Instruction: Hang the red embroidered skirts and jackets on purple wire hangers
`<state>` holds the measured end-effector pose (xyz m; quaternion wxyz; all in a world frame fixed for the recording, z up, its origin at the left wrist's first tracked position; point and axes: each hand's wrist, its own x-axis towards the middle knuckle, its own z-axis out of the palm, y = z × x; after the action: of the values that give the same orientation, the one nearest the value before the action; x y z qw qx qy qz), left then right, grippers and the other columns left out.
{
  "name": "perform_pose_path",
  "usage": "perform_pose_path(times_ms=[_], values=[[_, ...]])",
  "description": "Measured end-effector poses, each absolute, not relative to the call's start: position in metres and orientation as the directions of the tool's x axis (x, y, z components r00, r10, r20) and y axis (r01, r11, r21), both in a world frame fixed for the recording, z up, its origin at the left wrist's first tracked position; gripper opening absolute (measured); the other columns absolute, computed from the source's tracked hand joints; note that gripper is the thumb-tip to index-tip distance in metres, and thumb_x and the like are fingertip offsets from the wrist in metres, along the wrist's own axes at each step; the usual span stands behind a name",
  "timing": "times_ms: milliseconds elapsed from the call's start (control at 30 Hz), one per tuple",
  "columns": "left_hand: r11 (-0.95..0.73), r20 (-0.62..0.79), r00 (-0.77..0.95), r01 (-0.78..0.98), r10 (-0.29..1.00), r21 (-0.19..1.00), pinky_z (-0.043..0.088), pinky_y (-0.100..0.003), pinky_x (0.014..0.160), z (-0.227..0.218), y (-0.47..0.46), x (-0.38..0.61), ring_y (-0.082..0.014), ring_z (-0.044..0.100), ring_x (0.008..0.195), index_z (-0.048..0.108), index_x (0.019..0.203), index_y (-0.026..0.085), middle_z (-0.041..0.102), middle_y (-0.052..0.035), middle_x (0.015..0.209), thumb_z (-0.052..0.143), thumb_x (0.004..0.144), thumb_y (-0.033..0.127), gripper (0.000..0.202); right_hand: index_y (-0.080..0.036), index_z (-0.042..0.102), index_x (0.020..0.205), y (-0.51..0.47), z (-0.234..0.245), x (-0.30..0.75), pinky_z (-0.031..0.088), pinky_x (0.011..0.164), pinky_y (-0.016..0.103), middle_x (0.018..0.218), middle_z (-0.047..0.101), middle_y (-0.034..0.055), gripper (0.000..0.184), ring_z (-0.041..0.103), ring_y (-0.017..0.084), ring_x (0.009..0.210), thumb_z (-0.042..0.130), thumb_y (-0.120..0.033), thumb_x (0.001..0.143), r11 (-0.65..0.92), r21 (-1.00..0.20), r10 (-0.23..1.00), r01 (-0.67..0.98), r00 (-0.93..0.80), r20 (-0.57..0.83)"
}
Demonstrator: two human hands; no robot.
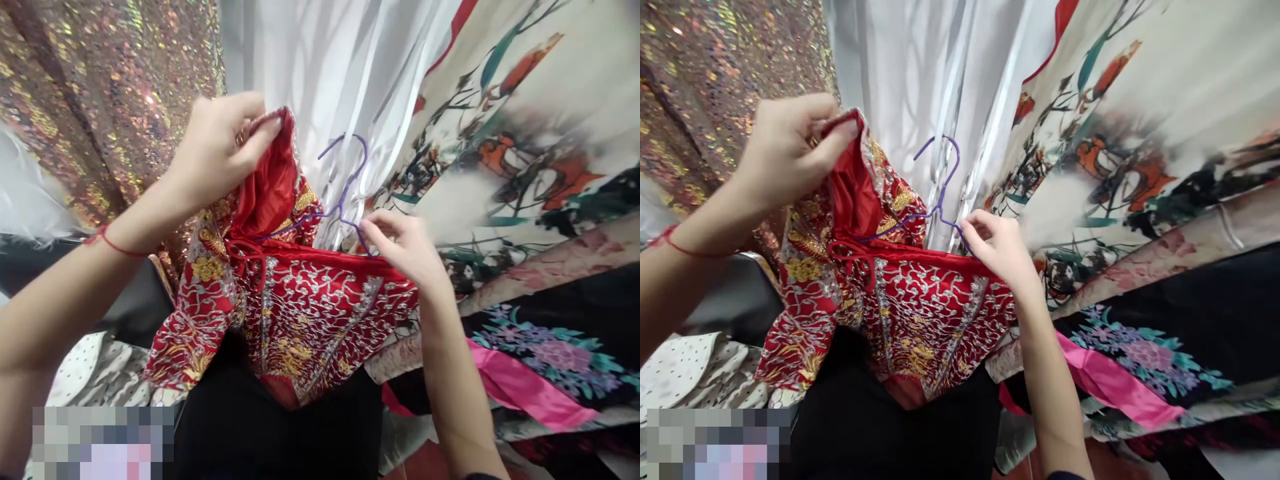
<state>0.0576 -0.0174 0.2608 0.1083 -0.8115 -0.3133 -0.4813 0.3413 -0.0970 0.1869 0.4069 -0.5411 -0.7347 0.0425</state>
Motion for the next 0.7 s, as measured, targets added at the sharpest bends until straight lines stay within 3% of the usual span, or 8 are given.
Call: perform_pose_path(times_ms=[133,267,367,500,600,700], values=[[-0.719,0.751,0.433,0.69,0.499,0.08,0.024,-0.025,0.067,0.266,-0.03,0.064,-0.004,0.025,0.059,0.037,0.062,0.015,0.027,0.0043,0.06,0.048,0.096,0.037,0.042,-0.019,0.065,0.08,-0.089,0.18,0.346,0.05,0.058,0.026,0.064,0.069,0.0022,0.04,0.062,0.013,0.056,0.057,-0.057,0.091,0.386,-0.74,0.917,0.55,-0.143,0.372],[-0.74,0.631,0.503,0.649,0.59,0.175,0.032,-0.029,0.064,0.229,-0.003,0.067,-0.0088,0.036,0.06,0.052,0.066,0.016,0.037,0.0021,0.057,0.052,0.09,0.031,0.028,-0.018,0.069,0.092,-0.073,0.17,0.346,0.049,0.047,0.023,0.057,0.069,0.0024,0.056,0.061,0.013,0.046,0.056,-0.072,0.086,0.22,-0.903,0.954,0.37,-0.275,0.12],[-0.76,0.537,0.56,0.584,0.631,0.285,0.034,-0.029,0.059,0.201,0.02,0.075,-0.01,0.037,0.059,0.056,0.065,0.016,0.046,0.0003,0.056,0.048,0.087,0.03,0.027,-0.018,0.07,0.102,-0.064,0.167,0.348,0.049,0.045,0.022,0.055,0.069,0.0007,0.06,0.062,0.013,0.045,0.061,-0.073,0.081,0.145,-0.927,0.941,0.345,-0.337,0.022],[-0.741,0.392,0.631,0.529,0.669,0.413,0.038,-0.03,0.058,0.194,0.031,0.093,-0.0109,0.041,0.059,0.065,0.068,0.015,0.055,-0.0028,0.06,0.051,0.085,0.038,0.032,-0.015,0.074,0.103,-0.062,0.168,0.346,0.049,0.047,0.021,0.06,0.071,0.0004,0.053,0.062,0.01,0.046,0.073,-0.062,0.077,0.124,-0.923,0.954,0.364,-0.3,0.01],[-0.761,0.263,0.767,0.408,0.585,0.504,0.047,-0.033,0.064,0.206,0.031,0.101,-0.0152,0.057,0.067,0.073,0.083,0.013,0.068,-0.0093,0.074,0.053,0.087,0.044,0.037,-0.016,0.076,0.098,-0.063,0.172,0.34,0.048,0.048,0.019,0.065,0.072,0.0004,0.042,0.06,0.007,0.047,0.074,-0.054,0.08,0.141,-0.903,0.96,0.407,-0.277,0.025],[-0.765,0.222,0.845,0.289,0.486,0.575,0.051,-0.033,0.066,0.215,0.032,0.11,-0.0174,0.065,0.072,0.075,0.09,0.014,0.074,-0.0112,0.082,0.051,0.09,0.043,0.038,-0.017,0.078,0.092,-0.063,0.177,0.332,0.049,0.05,0.018,0.064,0.07,-0.0008,0.037,0.059,0.006,0.05,0.07,-0.053,0.085,0.136,-0.861,0.949,0.49,-0.313,-0.028]])
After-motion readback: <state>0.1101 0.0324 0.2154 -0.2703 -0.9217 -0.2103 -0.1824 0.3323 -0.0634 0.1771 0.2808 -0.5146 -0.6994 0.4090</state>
